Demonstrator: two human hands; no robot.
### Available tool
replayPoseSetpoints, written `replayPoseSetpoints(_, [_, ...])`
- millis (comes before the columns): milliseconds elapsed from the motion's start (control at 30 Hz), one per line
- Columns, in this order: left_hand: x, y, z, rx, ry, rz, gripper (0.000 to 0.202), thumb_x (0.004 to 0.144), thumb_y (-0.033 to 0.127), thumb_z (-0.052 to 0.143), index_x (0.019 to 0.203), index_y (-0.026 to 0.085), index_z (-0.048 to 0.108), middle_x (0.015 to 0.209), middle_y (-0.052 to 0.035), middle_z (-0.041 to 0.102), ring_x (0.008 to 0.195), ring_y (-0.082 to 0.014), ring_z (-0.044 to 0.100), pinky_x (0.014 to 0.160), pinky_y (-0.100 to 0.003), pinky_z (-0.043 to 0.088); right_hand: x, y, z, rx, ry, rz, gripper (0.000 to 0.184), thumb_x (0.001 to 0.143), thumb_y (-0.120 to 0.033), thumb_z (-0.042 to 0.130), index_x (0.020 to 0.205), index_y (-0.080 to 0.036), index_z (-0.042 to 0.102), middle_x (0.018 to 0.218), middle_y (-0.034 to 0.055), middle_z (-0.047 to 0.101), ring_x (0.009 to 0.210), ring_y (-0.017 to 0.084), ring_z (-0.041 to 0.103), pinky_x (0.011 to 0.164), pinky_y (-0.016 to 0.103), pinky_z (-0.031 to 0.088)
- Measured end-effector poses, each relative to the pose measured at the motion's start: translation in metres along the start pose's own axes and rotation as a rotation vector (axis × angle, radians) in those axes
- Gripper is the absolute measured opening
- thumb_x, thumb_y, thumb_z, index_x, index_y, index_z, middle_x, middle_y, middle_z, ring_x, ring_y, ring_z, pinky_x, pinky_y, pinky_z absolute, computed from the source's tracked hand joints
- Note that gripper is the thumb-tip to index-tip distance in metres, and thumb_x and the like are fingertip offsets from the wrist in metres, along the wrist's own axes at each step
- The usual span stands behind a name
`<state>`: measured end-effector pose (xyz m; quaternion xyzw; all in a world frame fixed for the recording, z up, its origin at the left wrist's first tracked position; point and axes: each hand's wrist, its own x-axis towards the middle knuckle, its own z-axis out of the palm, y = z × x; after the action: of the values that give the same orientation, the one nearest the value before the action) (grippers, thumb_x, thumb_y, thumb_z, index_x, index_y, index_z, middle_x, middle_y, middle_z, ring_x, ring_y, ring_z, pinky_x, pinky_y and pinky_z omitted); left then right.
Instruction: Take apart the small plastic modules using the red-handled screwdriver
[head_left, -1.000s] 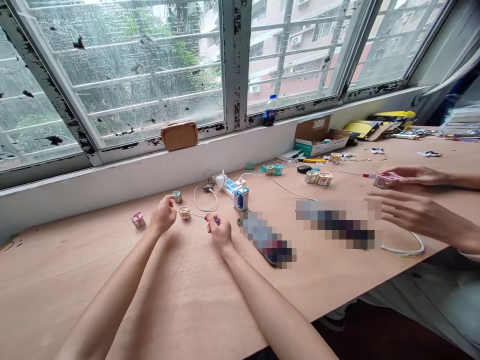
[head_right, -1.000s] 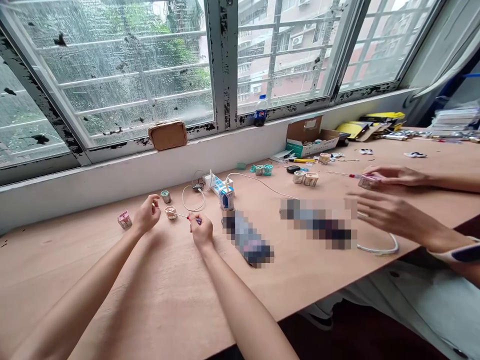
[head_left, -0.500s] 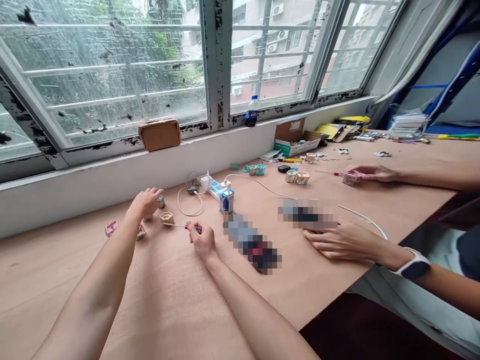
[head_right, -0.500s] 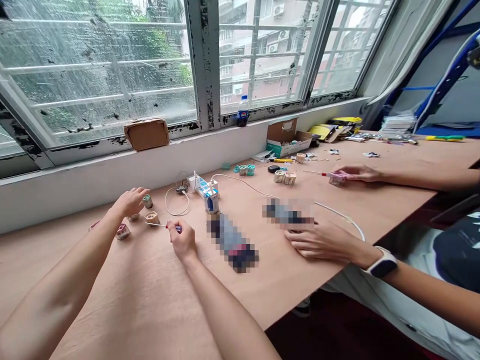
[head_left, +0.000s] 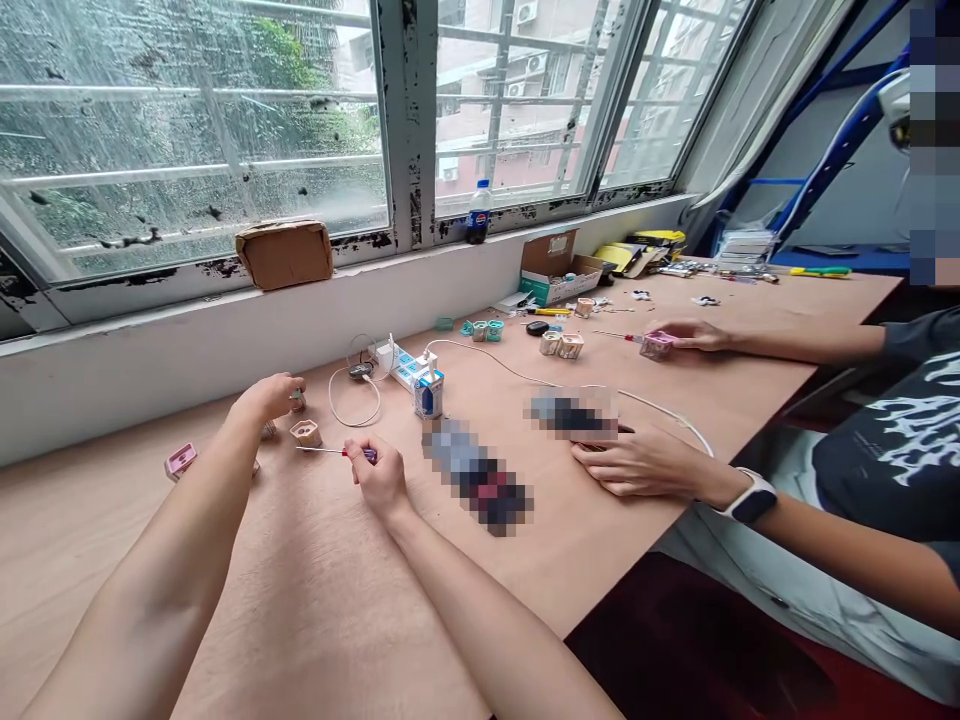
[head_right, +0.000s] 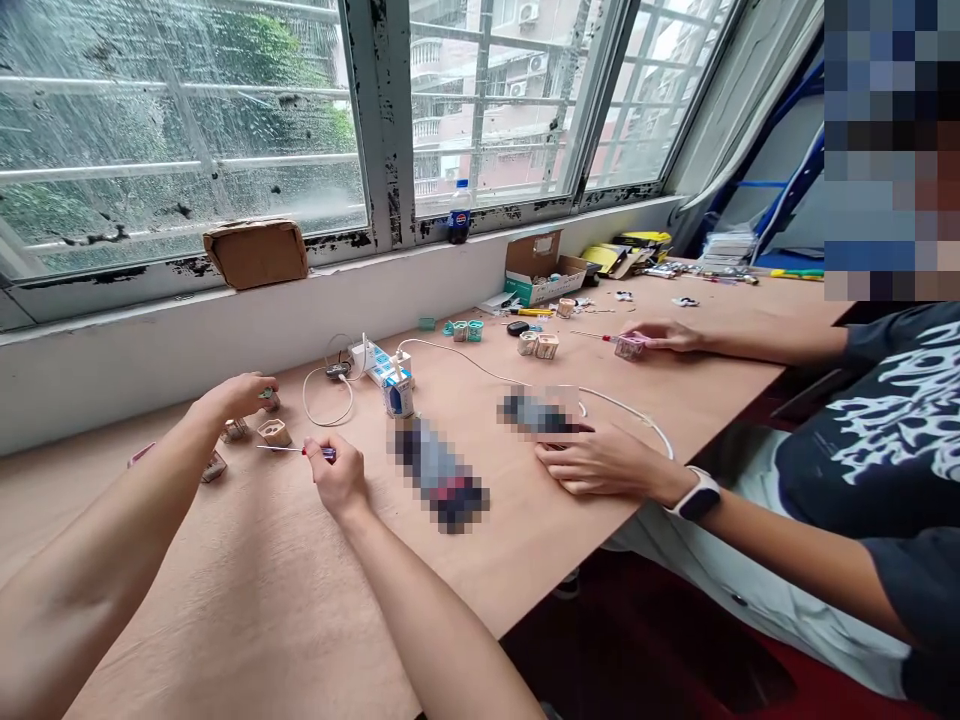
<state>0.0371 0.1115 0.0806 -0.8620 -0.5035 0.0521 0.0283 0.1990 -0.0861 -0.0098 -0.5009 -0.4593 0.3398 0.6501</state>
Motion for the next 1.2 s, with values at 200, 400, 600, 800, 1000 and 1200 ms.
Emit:
replayPoseSetpoints(200, [-0.034,-0.014,-0.042,-0.021,0.213,0.025,0.035,0.086,0.036,0.061,0.117,0.021,0.067,0.105,-0.004,0.069,0.094,-0.0199,0.063,0.087,-0.03,0.049,-0.001,0.0,0.0,-0.056,-0.03,-0.006,0.038,0.087,-0.054,0.056,0.069,-0.021,0.062,0.05,-0.005,0.05,0.049,0.012,0.048,0.051,0.023,0.037])
replayPoseSetpoints(400, [-0.141,-0.025,-0.048,-0.195,0.47,-0.071,0.052,0.085,0.067,0.052,0.112,0.025,0.066,0.08,0.0032,0.065,0.075,-0.0155,0.061,0.08,-0.03,0.053,-0.001,0.003,0.002,-0.162,-0.118,-0.049,0.034,0.085,-0.05,0.059,0.068,-0.021,0.064,0.05,-0.005,0.053,0.053,0.013,0.052,0.053,0.022,0.038])
replayPoseSetpoints(600, [-0.249,-0.007,0.007,-0.621,0.473,-0.164,0.056,0.074,0.068,0.066,0.111,0.027,0.065,0.104,-0.0032,0.074,0.074,-0.0201,0.07,0.07,-0.031,0.057,-0.001,0.006,0.0,-0.255,-0.277,-0.125,0.025,0.082,-0.043,0.061,0.075,-0.021,0.068,0.066,-0.0014,0.067,0.061,0.014,0.06,0.059,0.023,0.043])
replayPoseSetpoints(800, [-0.275,0.009,0.053,-0.776,0.482,-0.141,0.037,0.089,0.051,0.058,0.112,0.024,0.067,0.104,-0.0058,0.074,0.092,-0.0229,0.07,0.088,-0.037,0.057,-0.004,0.006,0.001,-0.414,-0.354,-0.24,0.02,0.084,-0.037,0.058,0.085,-0.02,0.068,0.081,0.0028,0.072,0.07,0.017,0.063,0.067,0.028,0.048])
replayPoseSetpoints(1000, [-0.271,0.018,0.073,-0.819,0.454,-0.041,0.026,0.093,0.034,0.055,0.115,0.024,0.065,0.112,-0.0073,0.066,0.098,-0.0208,0.067,0.09,-0.034,0.055,-0.007,0.008,0.003,-0.656,-0.415,-0.391,0.01,0.081,-0.024,0.058,0.082,-0.022,0.068,0.083,0.0041,0.07,0.081,0.021,0.063,0.076,0.032,0.046])
replayPoseSetpoints(1200, [-0.265,0.025,0.087,-0.961,0.396,-0.098,0.063,0.08,0.023,0.068,0.139,0.024,0.045,0.108,-0.006,0.068,0.092,-0.0201,0.067,0.084,-0.032,0.055,-0.008,0.009,0.005,-0.796,-0.365,-0.533,0.013,0.086,-0.024,0.056,0.09,-0.021,0.068,0.092,0.0092,0.07,0.089,0.026,0.063,0.082,0.037,0.046])
